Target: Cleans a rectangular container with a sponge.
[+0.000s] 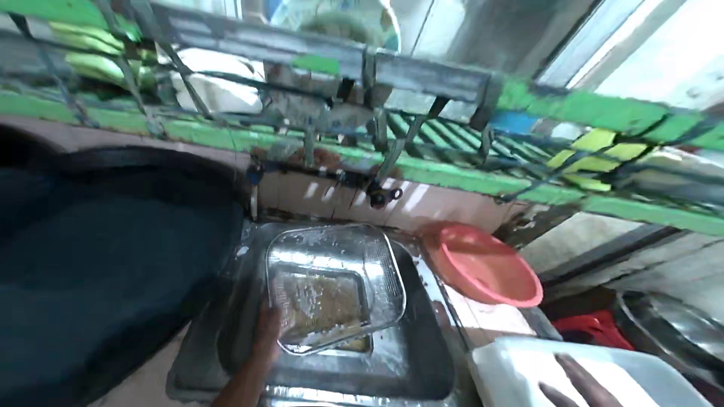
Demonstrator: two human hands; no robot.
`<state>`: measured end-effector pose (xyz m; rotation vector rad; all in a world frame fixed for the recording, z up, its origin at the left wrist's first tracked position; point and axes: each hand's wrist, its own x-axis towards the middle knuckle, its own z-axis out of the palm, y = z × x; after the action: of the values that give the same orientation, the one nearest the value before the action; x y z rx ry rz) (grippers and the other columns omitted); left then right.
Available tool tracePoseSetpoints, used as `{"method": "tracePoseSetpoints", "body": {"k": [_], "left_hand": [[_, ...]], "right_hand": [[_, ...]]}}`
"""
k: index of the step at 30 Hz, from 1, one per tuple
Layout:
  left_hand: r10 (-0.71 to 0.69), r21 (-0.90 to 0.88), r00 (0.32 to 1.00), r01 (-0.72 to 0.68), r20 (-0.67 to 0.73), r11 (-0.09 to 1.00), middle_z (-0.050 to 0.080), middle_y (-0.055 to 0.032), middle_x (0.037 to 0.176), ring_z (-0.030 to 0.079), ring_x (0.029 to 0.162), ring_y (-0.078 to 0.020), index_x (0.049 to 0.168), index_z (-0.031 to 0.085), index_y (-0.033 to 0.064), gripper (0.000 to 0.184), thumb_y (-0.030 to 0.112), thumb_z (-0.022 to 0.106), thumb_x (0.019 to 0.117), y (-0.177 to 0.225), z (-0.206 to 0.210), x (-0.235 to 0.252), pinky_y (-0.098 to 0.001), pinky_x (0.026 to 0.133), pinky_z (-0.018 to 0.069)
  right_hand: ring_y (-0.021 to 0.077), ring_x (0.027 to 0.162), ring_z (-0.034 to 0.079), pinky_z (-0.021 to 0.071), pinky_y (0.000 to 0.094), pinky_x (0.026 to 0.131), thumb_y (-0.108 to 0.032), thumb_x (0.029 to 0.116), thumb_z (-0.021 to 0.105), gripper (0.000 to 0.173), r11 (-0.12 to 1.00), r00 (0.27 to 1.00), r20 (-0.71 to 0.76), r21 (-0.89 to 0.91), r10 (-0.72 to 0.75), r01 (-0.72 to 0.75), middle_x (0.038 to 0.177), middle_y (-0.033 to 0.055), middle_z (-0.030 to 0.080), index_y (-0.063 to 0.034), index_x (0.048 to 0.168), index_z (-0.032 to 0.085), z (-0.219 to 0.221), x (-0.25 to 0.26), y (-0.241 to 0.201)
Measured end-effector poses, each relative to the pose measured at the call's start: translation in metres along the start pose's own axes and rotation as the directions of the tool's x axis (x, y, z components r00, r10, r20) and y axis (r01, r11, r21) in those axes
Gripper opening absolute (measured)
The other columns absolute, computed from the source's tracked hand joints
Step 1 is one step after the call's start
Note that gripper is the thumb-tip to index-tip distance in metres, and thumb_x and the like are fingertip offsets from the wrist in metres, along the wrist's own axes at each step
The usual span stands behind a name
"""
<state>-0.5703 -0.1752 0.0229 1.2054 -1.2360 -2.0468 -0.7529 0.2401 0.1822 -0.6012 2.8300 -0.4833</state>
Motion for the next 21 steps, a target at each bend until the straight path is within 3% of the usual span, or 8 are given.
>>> {"method": "tracePoseSetpoints", "body": {"k": [4, 8, 10, 11, 13, 16, 19, 21], "left_hand": [[-0.029, -0.031, 1.000, 0.029, -0.002, 0.999, 0.050, -0.0220, 0.148, 0.060, 0.121, -0.0343, 0.161, 0.018, 0.0095, 0.063, 0.016, 0.050, 0.1078, 0.017, -0.007, -0.004, -0.0516, 0.088, 0.0554], [-0.126, -0.030, 0.992, 0.125, -0.023, 0.992, 0.057, -0.0212, 0.141, 0.065, 0.114, -0.0341, 0.159, 0.026, 0.0095, 0.062, 0.017, 0.056, 0.1055, 0.018, -0.010, -0.006, -0.0521, 0.084, 0.0575], [-0.189, -0.028, 0.982, 0.189, -0.001, 0.982, 0.060, -0.0202, 0.137, 0.067, 0.112, -0.0324, 0.156, 0.031, 0.0086, 0.055, 0.019, 0.054, 0.1072, 0.018, -0.008, -0.002, -0.0490, 0.082, 0.0580], [-0.205, -0.040, 0.978, 0.206, 0.026, 0.978, 0.061, -0.0196, 0.135, 0.067, 0.111, -0.0314, 0.155, 0.033, 0.0082, 0.051, 0.019, 0.051, 0.1082, 0.018, -0.008, 0.000, -0.0478, 0.082, 0.0582], [-0.220, -0.056, 0.973, 0.224, 0.067, 0.973, 0.063, -0.0178, 0.134, 0.068, 0.110, -0.0301, 0.154, 0.038, 0.0095, 0.046, 0.016, 0.047, 0.1088, 0.018, -0.007, 0.003, -0.0457, 0.081, 0.0588], [-0.246, -0.009, 0.965, 0.248, 0.094, 0.969, 0.063, -0.0142, 0.137, 0.069, 0.107, -0.0279, 0.158, 0.032, 0.0175, 0.051, 0.015, 0.045, 0.1082, 0.020, -0.004, 0.015, -0.0436, 0.077, 0.0593], [-0.283, 0.045, 0.949, 0.279, 0.142, 0.959, 0.062, -0.0133, 0.137, 0.069, 0.106, -0.0290, 0.158, 0.033, 0.0220, 0.052, 0.017, 0.046, 0.1071, 0.009, 0.002, 0.038, -0.0451, 0.074, 0.0589], [-0.287, 0.047, 0.944, 0.284, 0.161, 0.958, 0.064, -0.0148, 0.133, 0.070, 0.101, -0.0292, 0.156, 0.036, 0.0205, 0.052, 0.015, 0.049, 0.1057, 0.007, 0.011, 0.047, -0.0437, 0.070, 0.0592]], "right_hand": [[0.0435, 0.144, 0.043, 0.0343, 0.0549, 0.119, -0.031, 0.1092, 0.040, 0.055, 0.910, 0.892, -0.297, 0.134, -0.340, 0.392, 0.155, 0.0292, 0.043, 0.0052, 0.150, 0.046, -0.013, 0.067, -0.100], [0.0294, 0.123, 0.061, 0.0479, 0.0477, 0.105, -0.023, 0.1101, 0.043, 0.041, 0.824, 0.945, -0.272, 0.481, -0.184, 0.299, 0.137, 0.0213, 0.060, 0.0022, 0.138, 0.057, -0.008, 0.163, -0.203], [0.0387, 0.132, 0.055, 0.0415, 0.0534, 0.112, -0.007, 0.1079, 0.047, 0.035, 0.940, 0.961, -0.145, 0.216, -0.237, 0.264, 0.141, 0.0274, 0.057, 0.0069, 0.139, 0.055, 0.002, 0.217, -0.230], [0.0420, 0.133, 0.054, 0.0393, 0.0572, 0.113, -0.008, 0.1048, 0.055, 0.036, 0.965, 0.962, -0.091, 0.022, -0.259, 0.262, 0.139, 0.0274, 0.059, 0.0045, 0.139, 0.058, 0.008, 0.241, -0.238], [0.0402, 0.125, 0.060, 0.0448, 0.0587, 0.109, -0.013, 0.1019, 0.062, 0.034, 0.954, 0.945, -0.131, -0.007, -0.298, 0.300, 0.131, 0.0247, 0.063, 0.0020, 0.133, 0.061, 0.031, 0.266, -0.240], [0.0423, 0.123, 0.060, 0.0453, 0.0597, 0.106, -0.012, 0.1053, 0.055, 0.032, 0.923, 0.938, -0.255, 0.246, -0.234, 0.297, 0.131, 0.0293, 0.061, 0.0065, 0.131, 0.060, 0.052, 0.264, -0.243], [0.0227, 0.130, 0.056, 0.0471, 0.0421, 0.109, -0.021, 0.1105, 0.038, 0.043, 0.660, 0.921, -0.289, 0.643, -0.260, 0.389, 0.145, 0.0169, 0.055, 0.0005, 0.147, 0.047, 0.080, 0.259, -0.219], [0.0147, 0.132, 0.055, 0.0480, 0.0358, 0.109, -0.026, 0.1103, 0.040, 0.050, 0.538, 0.927, -0.274, 0.756, -0.257, 0.373, 0.153, 0.0089, 0.049, -0.0091, 0.157, 0.036, 0.091, 0.253, -0.211]]}}
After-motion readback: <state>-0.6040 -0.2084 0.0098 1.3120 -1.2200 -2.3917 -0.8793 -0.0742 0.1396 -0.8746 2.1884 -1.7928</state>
